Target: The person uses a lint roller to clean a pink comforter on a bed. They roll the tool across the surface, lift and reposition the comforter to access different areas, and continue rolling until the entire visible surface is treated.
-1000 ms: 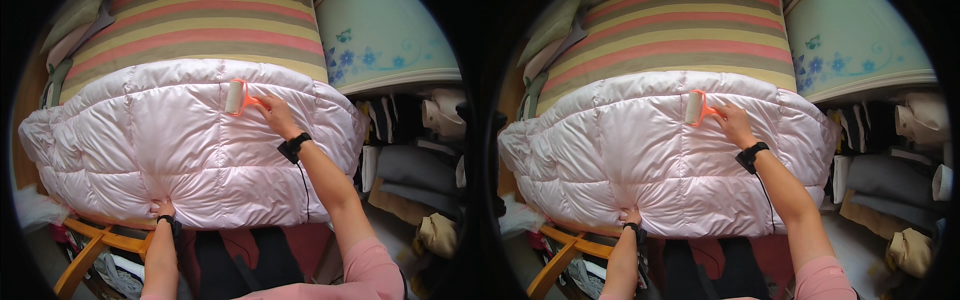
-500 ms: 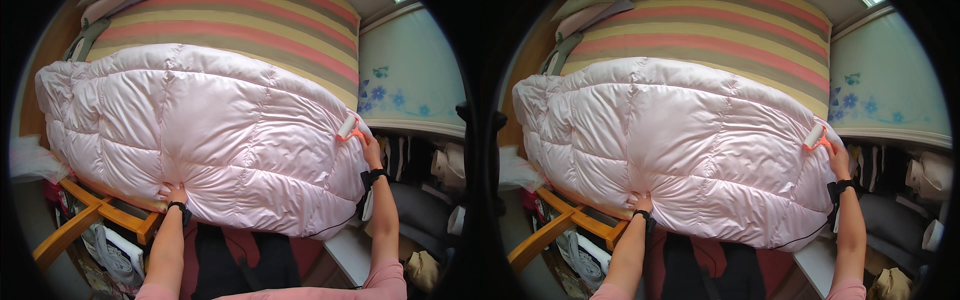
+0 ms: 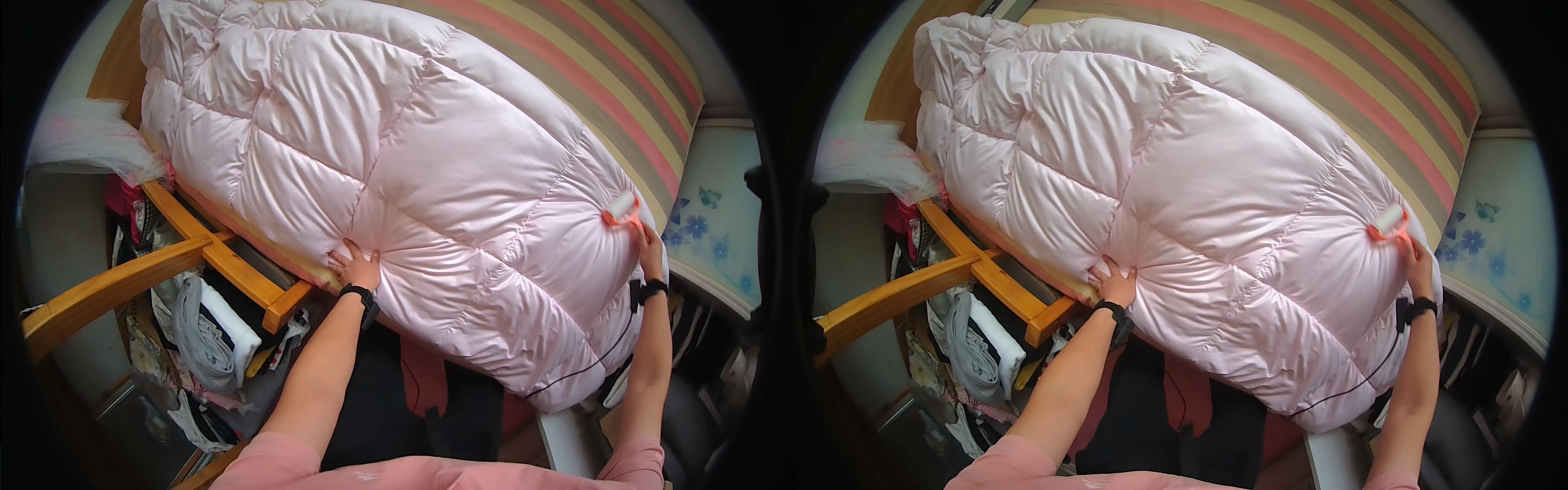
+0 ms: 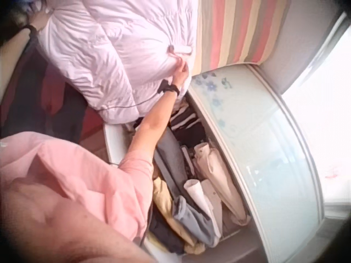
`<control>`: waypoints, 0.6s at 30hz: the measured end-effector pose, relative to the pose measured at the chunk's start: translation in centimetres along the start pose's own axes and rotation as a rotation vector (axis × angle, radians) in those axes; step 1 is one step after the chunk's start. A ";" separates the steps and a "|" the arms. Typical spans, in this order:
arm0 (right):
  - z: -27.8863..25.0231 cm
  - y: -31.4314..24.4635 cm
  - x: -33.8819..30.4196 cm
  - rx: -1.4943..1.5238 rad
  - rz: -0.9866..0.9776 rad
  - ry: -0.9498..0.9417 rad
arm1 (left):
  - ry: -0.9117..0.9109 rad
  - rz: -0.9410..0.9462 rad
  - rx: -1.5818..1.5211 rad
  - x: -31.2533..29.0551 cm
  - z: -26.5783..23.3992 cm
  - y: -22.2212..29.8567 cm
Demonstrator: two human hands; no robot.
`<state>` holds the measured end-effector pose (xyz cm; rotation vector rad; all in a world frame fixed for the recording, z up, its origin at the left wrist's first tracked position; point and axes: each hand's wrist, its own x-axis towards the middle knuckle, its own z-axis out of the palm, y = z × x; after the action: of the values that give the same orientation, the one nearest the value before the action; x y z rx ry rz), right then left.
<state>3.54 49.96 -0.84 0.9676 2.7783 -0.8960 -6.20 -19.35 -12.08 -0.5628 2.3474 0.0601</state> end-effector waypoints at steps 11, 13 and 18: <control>7.4 -8.7 -9.3 0.340 0.027 -0.065 | 0.312 0.654 -0.422 -8.7 -14.9 -12.5; 13.6 -17.1 -6.1 0.333 -0.162 -0.206 | 0.371 0.623 -0.355 -8.1 -17.1 -15.3; 27.3 -39.3 1.1 0.493 -0.179 -0.157 | 0.275 0.612 -0.207 -5.3 -16.5 -18.8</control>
<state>-23.78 10.73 -3.88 0.6545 2.5882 -1.6580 -5.45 -37.55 5.81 0.0812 2.7209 0.5394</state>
